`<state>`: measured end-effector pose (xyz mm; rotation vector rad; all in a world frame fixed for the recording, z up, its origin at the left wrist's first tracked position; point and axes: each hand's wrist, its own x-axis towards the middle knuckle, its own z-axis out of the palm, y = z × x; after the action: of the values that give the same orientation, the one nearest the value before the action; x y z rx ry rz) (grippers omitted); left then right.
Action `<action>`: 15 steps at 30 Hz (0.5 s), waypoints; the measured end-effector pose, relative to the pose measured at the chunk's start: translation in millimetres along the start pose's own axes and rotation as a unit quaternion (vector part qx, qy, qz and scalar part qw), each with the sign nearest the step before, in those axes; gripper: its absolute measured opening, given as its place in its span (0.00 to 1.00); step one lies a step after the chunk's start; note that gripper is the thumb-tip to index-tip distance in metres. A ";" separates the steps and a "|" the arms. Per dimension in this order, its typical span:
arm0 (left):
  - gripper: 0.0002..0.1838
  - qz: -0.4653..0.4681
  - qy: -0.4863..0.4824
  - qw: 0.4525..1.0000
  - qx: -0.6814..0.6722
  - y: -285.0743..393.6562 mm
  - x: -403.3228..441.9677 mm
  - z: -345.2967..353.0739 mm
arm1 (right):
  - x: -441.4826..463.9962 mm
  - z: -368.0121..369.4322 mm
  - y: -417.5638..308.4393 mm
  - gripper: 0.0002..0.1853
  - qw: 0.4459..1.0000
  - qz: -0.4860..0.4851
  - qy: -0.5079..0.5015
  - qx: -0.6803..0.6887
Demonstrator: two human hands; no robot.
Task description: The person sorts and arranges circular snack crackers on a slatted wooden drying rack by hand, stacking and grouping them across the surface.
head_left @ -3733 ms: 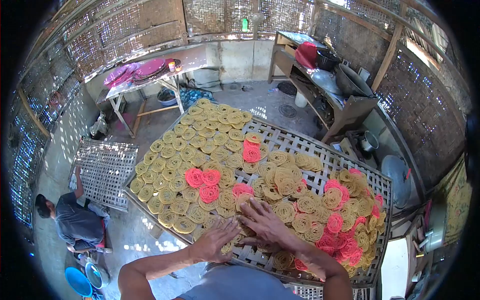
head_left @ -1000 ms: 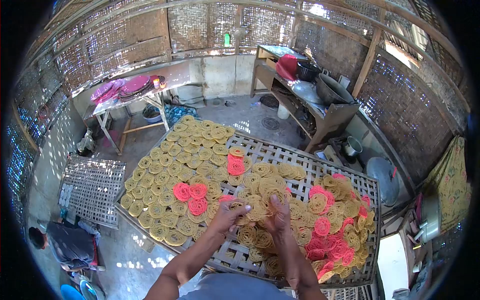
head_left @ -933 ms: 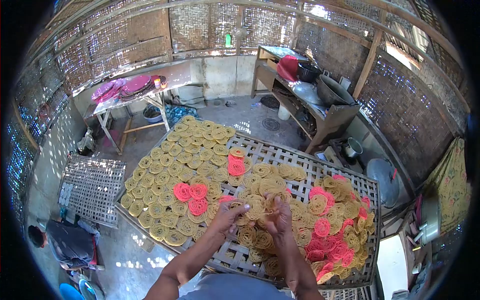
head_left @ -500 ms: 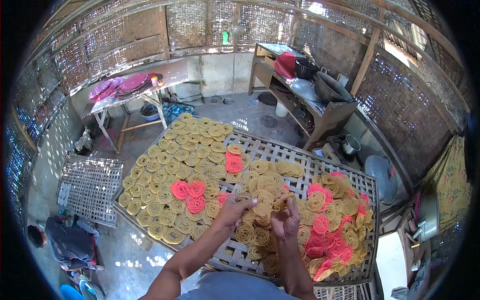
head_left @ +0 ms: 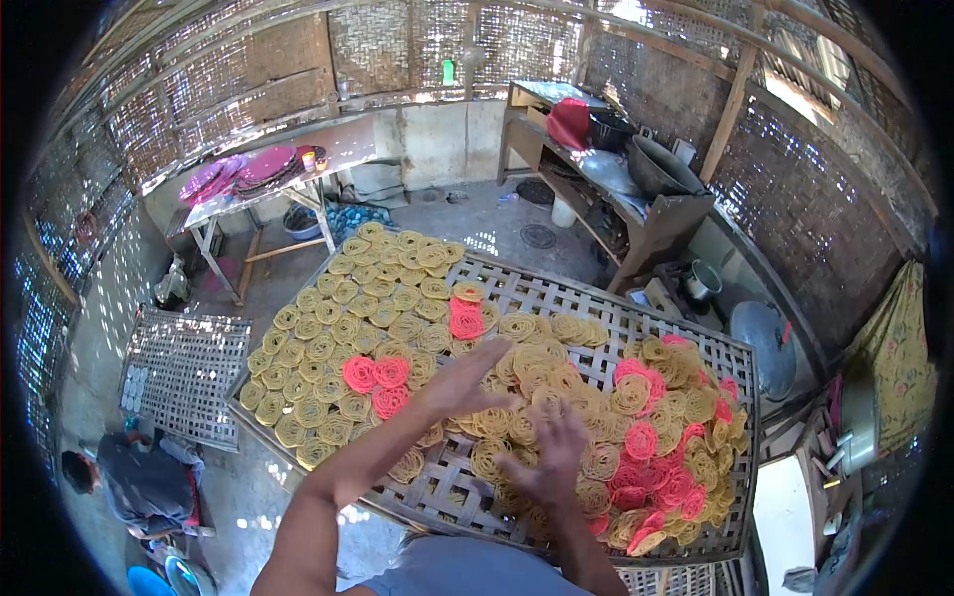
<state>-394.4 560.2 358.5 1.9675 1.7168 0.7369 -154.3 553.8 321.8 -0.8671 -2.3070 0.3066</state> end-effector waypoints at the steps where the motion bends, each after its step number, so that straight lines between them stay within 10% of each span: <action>1: 0.53 0.020 -0.009 0.996 0.084 -16.2 -14.1 7.8 | -4.1 4.0 -3.5 0.51 0.998 -0.008 -0.058 -0.029; 6: 0.54 0.090 -0.043 0.970 0.223 -63.6 -60.0 32.9 | -5.4 22.3 5.7 0.57 0.973 -0.021 -0.209 -0.099; 15: 0.45 0.165 -0.029 0.950 0.265 -53.6 -51.9 19.1 | 52.1 40.9 25.1 0.47 0.977 -0.094 -0.152 -0.115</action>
<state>-428.0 517.1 304.1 2.6543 1.6917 0.3244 -197.9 607.2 305.7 -0.7434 -2.7294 0.0956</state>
